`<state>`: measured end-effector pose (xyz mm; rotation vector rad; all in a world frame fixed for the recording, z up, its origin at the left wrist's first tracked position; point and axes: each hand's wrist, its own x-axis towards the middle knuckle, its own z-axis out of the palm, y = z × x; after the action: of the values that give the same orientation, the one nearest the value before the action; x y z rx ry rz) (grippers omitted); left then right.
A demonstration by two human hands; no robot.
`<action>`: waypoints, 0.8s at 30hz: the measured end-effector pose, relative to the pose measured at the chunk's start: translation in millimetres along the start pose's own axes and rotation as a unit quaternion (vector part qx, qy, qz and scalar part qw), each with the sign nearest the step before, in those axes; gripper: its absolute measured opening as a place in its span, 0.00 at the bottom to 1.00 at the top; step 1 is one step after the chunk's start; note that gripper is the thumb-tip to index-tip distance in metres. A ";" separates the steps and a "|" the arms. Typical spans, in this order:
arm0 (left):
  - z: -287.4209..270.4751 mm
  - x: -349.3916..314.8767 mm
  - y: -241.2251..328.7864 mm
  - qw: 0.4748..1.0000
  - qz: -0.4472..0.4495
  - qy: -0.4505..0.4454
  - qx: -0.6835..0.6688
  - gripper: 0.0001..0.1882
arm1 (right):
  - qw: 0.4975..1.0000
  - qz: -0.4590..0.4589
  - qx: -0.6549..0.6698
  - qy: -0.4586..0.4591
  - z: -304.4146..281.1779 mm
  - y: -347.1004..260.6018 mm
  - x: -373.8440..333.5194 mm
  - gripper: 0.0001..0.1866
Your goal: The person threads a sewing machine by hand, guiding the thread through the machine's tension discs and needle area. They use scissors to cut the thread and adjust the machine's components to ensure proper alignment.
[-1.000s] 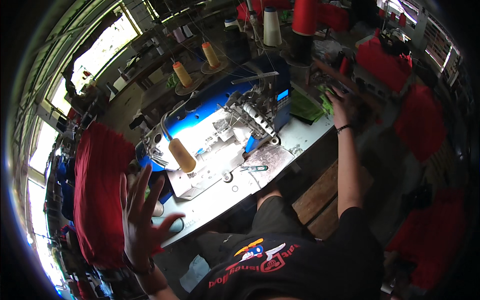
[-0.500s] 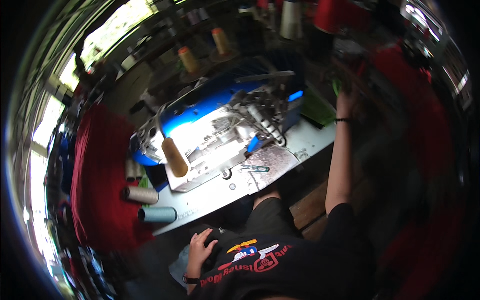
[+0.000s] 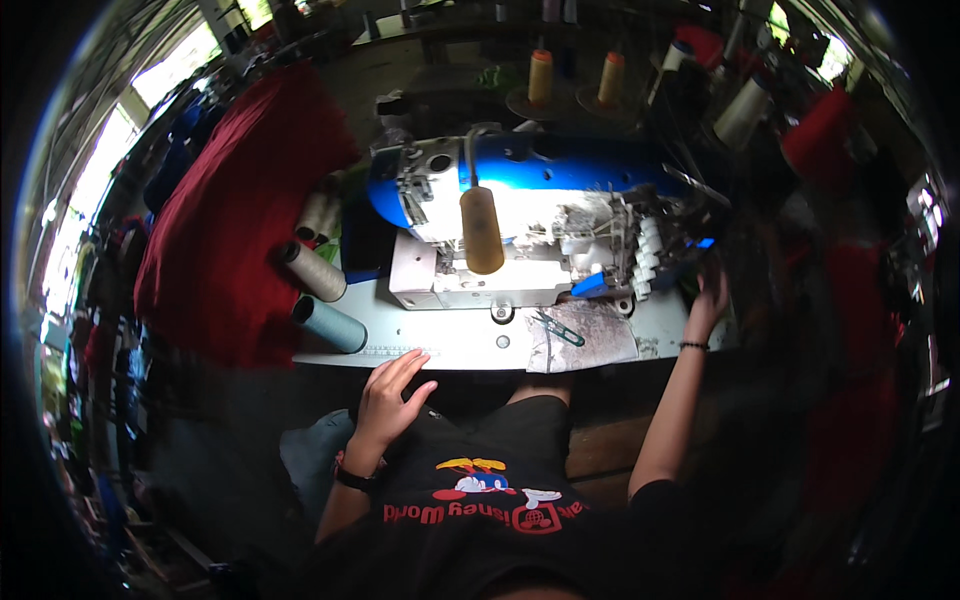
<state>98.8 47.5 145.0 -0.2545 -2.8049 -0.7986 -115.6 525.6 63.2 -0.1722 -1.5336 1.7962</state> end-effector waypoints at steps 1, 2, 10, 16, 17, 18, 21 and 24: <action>-0.5 8.9 6.1 0.997 -0.027 0.008 -0.068 0.18 | 0.999 -0.038 -0.034 0.007 1.4 -20.1 -7.6 0.15; 4.0 16.9 10.7 0.968 -0.059 0.021 -0.243 0.17 | 0.995 -0.075 -0.066 0.013 5.6 -43.5 -16.2 0.14; 73.1 63.3 37.1 0.804 -0.129 -0.088 -0.574 0.15 | 0.831 -0.350 -0.317 -0.295 183.5 -249.5 -153.6 0.54; 68.3 28.2 14.3 0.875 -0.036 -0.168 -0.453 0.13 | 0.699 -0.392 -0.517 -0.299 245.0 -261.8 -164.2 0.46; 65.9 21.8 3.4 0.873 -0.045 -0.166 -0.457 0.13 | 0.701 -0.430 -0.497 -0.277 247.7 -258.4 -165.3 0.41; 63.6 16.3 -8.1 0.871 -0.054 -0.163 -0.460 0.13 | 0.690 -0.419 -0.529 -0.262 249.9 -257.4 -167.9 0.39; 59.2 2.1 -41.8 0.826 -0.101 -0.146 -0.535 0.13 | 0.706 -0.403 -0.528 -0.244 258.8 -252.8 -179.0 0.39; 51.5 -5.6 -60.7 0.793 -0.129 -0.131 -0.581 0.14 | 0.721 -0.377 -0.531 -0.235 267.7 -250.6 -191.0 0.40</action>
<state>82.6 23.6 70.6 -0.1469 -2.1293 -2.6364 -14.6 196.0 291.4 0.3666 -2.3702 0.1581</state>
